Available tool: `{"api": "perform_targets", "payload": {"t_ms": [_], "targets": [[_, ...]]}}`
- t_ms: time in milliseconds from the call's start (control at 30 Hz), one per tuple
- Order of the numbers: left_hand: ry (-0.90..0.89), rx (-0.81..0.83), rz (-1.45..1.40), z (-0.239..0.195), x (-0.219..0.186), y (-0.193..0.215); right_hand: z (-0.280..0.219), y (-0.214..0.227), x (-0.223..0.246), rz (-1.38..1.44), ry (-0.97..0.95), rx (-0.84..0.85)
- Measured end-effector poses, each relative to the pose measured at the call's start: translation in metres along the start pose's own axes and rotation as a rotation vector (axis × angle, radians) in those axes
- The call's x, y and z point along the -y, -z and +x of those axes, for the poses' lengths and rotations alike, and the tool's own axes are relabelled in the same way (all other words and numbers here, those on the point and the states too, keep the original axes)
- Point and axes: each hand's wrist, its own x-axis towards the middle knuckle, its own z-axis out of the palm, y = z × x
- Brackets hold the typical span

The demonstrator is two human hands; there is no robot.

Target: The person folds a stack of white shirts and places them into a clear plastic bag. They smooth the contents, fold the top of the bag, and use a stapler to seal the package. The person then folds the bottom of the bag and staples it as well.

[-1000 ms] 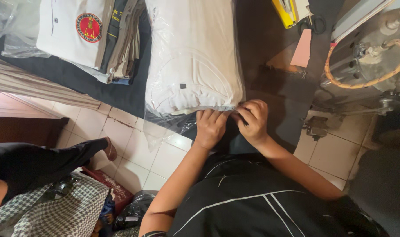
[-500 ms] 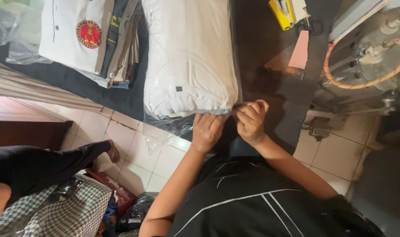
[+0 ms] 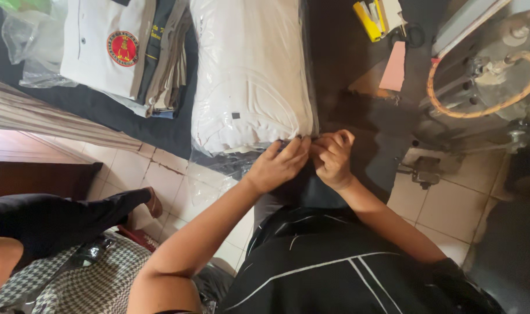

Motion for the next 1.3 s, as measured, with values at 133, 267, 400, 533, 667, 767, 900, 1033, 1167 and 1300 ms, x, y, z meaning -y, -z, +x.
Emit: {"api": "perform_targets", "payload": {"t_ms": [133,267,400,533,667,767,900,1033,1167,1300], "targets": [[-0.019,-0.024,0.044,-0.005,-0.001,-0.008,-0.002,0.000,-0.001,0.014,-0.029,-0.003],[-0.022,-0.047,0.066,-0.010,-0.002,-0.015,-0.004,-0.002,0.000,0.077,-0.069,-0.009],[-0.050,-0.078,-0.068,-0.011,0.006,-0.022,-0.001,-0.001,0.000,0.085,-0.095,0.010],[-0.038,-0.046,-0.117,-0.010,0.004,-0.025,-0.003,0.004,-0.001,0.089,-0.119,0.054],[-0.041,-0.052,-0.109,-0.011,0.005,-0.023,-0.005,0.003,0.003,0.079,-0.181,0.024],[-0.021,-0.062,-0.158,-0.011,0.005,-0.023,-0.009,0.004,0.006,0.150,-0.263,-0.001],[-0.020,-0.065,-0.164,-0.009,0.007,-0.023,-0.013,0.001,0.008,0.120,-0.263,-0.024],[-0.027,-0.047,-0.149,-0.007,0.007,-0.019,-0.020,-0.005,0.011,0.117,-0.362,-0.001],[-0.014,0.024,-0.133,-0.004,0.009,-0.007,-0.024,-0.011,0.012,0.207,-0.443,-0.007],[-0.011,0.071,-0.143,-0.003,0.011,0.001,-0.024,-0.015,0.010,0.208,-0.483,0.019]]}}
